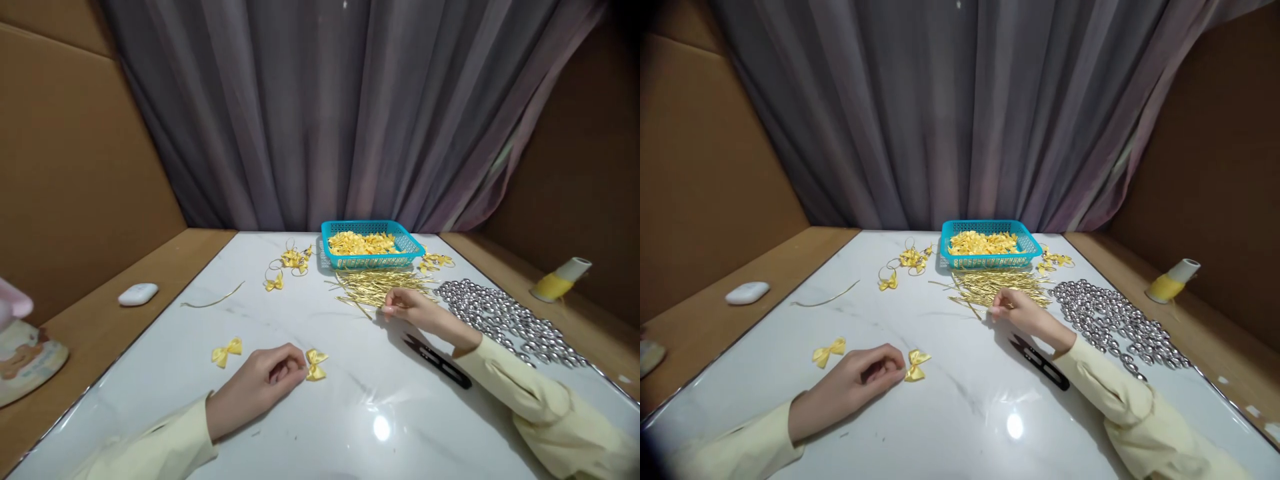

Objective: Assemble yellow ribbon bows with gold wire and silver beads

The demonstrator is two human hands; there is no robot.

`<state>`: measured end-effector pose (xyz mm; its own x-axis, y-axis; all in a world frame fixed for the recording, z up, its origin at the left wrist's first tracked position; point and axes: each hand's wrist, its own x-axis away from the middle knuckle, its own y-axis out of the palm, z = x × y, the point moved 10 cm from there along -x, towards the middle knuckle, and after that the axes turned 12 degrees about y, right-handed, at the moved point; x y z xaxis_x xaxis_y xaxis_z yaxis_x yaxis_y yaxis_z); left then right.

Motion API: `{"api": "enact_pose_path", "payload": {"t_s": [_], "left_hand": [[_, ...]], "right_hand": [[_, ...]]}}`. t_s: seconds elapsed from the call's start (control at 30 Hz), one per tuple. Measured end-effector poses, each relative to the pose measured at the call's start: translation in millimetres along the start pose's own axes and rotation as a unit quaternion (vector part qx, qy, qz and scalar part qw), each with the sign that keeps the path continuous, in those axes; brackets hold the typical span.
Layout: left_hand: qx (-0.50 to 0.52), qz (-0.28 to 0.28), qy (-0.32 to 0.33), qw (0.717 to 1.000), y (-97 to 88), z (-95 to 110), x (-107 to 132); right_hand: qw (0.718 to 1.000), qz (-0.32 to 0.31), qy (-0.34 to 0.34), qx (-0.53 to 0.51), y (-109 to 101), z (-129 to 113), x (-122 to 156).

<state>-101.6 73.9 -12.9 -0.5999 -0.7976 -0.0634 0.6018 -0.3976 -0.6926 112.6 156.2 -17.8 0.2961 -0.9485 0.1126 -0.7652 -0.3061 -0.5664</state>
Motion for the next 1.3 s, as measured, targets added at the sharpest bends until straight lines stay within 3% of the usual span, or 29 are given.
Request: {"api": "enact_pose_path", "payload": {"t_s": [0.33,0.43,0.53,0.6,0.73,0.83,0.9,1.03,1.1,1.17,1.23,1.27,1.3], "left_hand": [[0.022,0.007,-0.015,1.0,0.6,-1.0,-4.2],[0.015,0.047,-0.021,0.999,-10.4,2.9,-4.3],[-0.026,0.108,0.001,0.994,-32.2,25.5,-9.1],[-0.025,0.099,0.045,0.994,-35.1,53.0,-21.2],[0.045,-0.006,0.095,0.994,-6.4,102.3,-57.7],[0.145,-0.116,0.128,0.974,32.9,127.9,-79.5],[0.205,-0.234,0.105,0.945,67.3,132.7,-81.2],[0.295,-0.275,0.048,0.914,90.3,130.3,-82.4],[0.344,-0.257,0.018,0.903,92.1,126.7,-83.8],[0.391,-0.209,-0.012,0.896,88.6,118.9,-88.9],[0.434,-0.14,-0.03,0.889,81.6,108.4,-96.7],[0.453,-0.103,-0.034,0.885,77.7,102.6,-100.6],[0.469,-0.071,-0.037,0.88,74.7,97.0,-103.8]], "right_hand": [[0.992,-0.037,0.033,-0.118,-10.4,8.1,-6.0],[0.985,-0.068,0.055,-0.149,-19.3,2.3,1.9],[0.981,-0.114,0.049,-0.151,-24.2,-20.0,17.8],[0.98,-0.145,0.032,-0.133,-21.7,-41.7,30.5],[0.968,-0.233,-0.01,-0.092,-1.8,-87.6,55.8],[0.967,-0.239,-0.041,-0.081,-0.8,-106.7,63.2],[0.969,-0.23,-0.051,-0.07,-5.1,-105.4,63.1],[0.972,-0.223,-0.043,-0.057,-8.7,-79.6,60.9],[0.982,-0.181,-0.043,-0.038,-12.5,-67.1,59.8],[0.997,-0.014,-0.071,0.008,-38.1,-64.9,59.8],[0.984,0.151,-0.084,0.042,-64.0,-65.6,70.4],[0.98,0.183,-0.071,0.033,-68.9,-62.4,74.4],[0.984,0.172,-0.05,0.005,-66.1,-56.3,74.9]]}}
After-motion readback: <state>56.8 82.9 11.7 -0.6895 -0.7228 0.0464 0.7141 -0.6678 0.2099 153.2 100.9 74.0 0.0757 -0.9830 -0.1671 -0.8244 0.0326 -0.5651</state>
